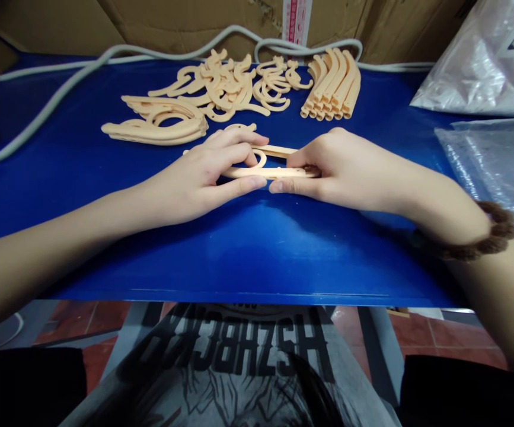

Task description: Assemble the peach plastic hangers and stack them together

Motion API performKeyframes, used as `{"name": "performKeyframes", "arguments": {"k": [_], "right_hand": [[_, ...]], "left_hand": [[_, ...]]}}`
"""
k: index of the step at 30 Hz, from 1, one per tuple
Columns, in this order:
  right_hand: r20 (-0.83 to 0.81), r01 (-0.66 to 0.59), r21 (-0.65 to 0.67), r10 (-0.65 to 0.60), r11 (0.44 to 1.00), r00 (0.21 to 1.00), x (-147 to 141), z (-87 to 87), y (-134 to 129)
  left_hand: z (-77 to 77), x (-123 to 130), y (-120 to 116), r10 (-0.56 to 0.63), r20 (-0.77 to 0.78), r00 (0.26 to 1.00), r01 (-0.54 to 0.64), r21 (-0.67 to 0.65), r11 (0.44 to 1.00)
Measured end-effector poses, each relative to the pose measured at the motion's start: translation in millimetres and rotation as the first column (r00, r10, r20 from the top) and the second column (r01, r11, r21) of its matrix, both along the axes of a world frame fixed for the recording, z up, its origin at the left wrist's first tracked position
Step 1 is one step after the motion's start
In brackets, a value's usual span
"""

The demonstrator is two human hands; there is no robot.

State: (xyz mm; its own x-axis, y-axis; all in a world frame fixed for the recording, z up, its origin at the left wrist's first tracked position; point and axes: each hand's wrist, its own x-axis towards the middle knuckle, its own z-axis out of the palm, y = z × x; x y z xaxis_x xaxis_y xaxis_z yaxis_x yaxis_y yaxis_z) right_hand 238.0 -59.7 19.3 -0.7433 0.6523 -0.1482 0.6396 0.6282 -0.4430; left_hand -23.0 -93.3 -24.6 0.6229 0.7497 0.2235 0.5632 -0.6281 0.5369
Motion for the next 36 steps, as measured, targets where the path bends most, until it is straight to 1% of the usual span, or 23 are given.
{"name": "performKeyframes", "arguments": {"k": [3, 13, 18, 25, 30, 33, 34, 36], "right_hand": [[0.035, 0.014, -0.01, -0.013, 1.0, 0.999, -2.1, 1.4, -0.7], [0.049, 0.019, 0.0, -0.019, 1.0, 0.999, -3.3, 0.6, -2.1], [0.028, -0.003, 0.025, 0.003, 1.0, 1.0, -3.0, -1.1, -2.2], [0.059, 0.002, 0.057, -0.005, 0.998, 0.998, -5.4, -0.9, -4.7], [0.064, 0.002, 0.077, -0.007, 0.997, 0.998, -7.7, 0.0, -5.4], [0.028, 0.013, 0.074, -0.015, 0.997, 0.999, -5.8, -1.0, -3.9], [0.006, 0.025, 0.063, -0.025, 0.998, 1.0, -4.8, -1.3, -3.1], [-0.064, 0.061, -0.007, -0.062, 0.998, 0.996, -3.1, -1.5, -1.5]], "left_hand": [[0.8, -0.1, -0.1, 0.004, 0.003, 1.0, -0.004, -0.006, 1.0], [-1.0, 0.0, 0.8, 0.004, -0.007, 1.0, -0.004, 0.003, 1.0], [-4.0, -1.1, 2.0, -0.011, -0.004, 1.0, 0.011, 0.029, 1.0], [-4.2, -2.1, 3.0, -0.024, -0.016, 1.0, 0.024, 0.033, 0.999], [-4.0, -0.9, 3.1, -0.013, 0.026, 1.0, 0.014, -0.011, 1.0], [-0.3, -1.1, 3.3, 0.027, 0.081, 0.996, -0.019, -0.092, 0.996], [1.5, -1.4, 3.3, 0.046, 0.1, 0.994, -0.033, -0.126, 0.991], [4.9, -2.0, 2.8, 0.078, 0.13, 0.988, -0.053, -0.185, 0.981]]}}
